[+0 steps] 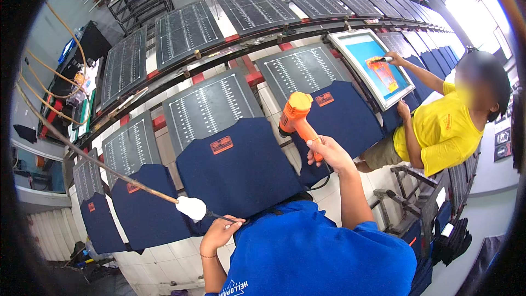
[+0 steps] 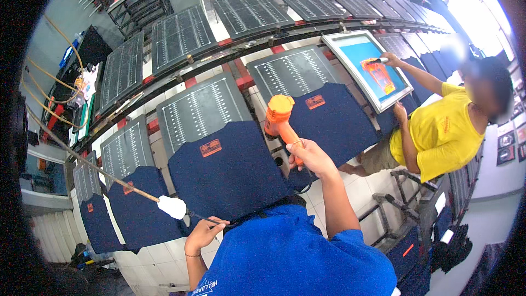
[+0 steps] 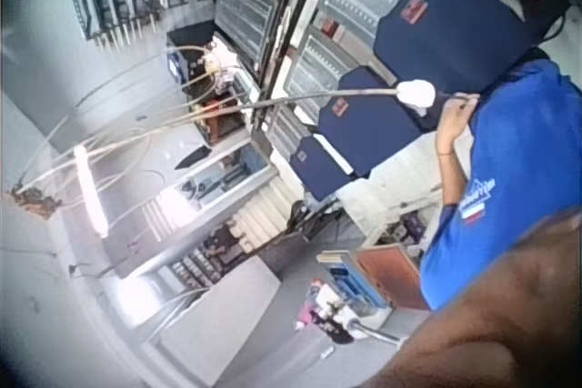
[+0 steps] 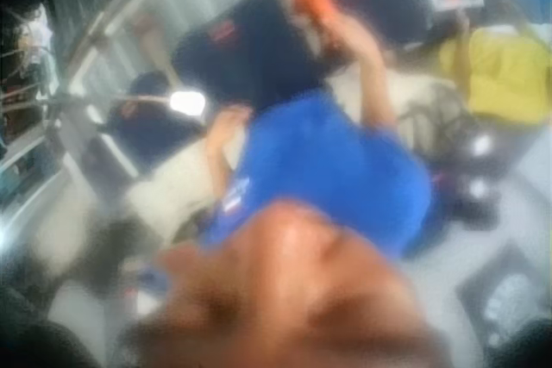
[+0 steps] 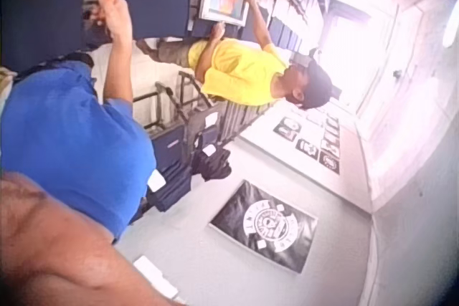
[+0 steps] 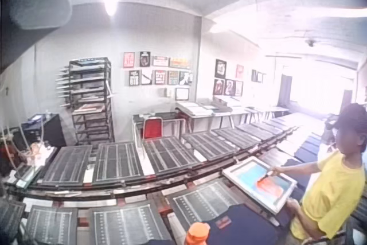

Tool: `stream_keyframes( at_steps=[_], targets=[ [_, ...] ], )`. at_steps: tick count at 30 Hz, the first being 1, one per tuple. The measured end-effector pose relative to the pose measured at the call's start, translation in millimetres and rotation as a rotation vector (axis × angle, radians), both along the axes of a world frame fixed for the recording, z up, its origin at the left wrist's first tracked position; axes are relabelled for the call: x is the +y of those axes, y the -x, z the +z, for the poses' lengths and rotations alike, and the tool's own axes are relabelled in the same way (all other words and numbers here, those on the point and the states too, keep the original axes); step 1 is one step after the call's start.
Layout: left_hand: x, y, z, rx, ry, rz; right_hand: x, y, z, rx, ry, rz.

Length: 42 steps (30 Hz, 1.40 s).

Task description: The person aligns blue fabric pieces onto a series of printing platens and then uses a heat gun to dry the ink on several printed shirts.

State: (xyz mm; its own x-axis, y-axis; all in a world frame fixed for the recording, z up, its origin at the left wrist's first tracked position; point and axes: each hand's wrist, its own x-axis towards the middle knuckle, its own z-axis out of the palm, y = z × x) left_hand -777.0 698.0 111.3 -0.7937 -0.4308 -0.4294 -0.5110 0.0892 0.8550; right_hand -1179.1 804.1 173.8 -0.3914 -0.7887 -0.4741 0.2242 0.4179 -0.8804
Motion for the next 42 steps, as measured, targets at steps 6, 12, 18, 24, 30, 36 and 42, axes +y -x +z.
stream_keyframes(
  at_steps=[6,12,18,24,30,36,42],
  targets=[
    [28.8,76.9,19.3,0.055,-0.039,0.123,12.6,94.9,1.1,0.051,0.003,-0.009],
    [28.1,92.5,-2.5,0.109,0.015,0.348,3.0,154.9,-2.9,0.174,-0.014,-0.104],
    [14.6,96.3,-21.9,0.021,0.011,0.371,0.9,179.5,-12.5,0.169,-0.041,-0.119],
    [-24.8,77.3,-47.7,-0.067,0.36,0.325,-5.8,181.3,-19.1,0.128,-0.021,-0.123],
    [-95.4,117.4,-106.6,-0.211,0.832,0.722,-4.3,181.6,-22.1,0.132,-0.022,-0.153],
    [-127.4,160.1,-144.6,-0.44,0.983,0.624,12.7,175.9,-13.7,0.121,-0.056,-0.151],
    [-120.5,192.6,-149.9,-0.55,0.982,0.569,26.6,172.0,-12.5,0.114,-0.062,-0.185]
  ],
)
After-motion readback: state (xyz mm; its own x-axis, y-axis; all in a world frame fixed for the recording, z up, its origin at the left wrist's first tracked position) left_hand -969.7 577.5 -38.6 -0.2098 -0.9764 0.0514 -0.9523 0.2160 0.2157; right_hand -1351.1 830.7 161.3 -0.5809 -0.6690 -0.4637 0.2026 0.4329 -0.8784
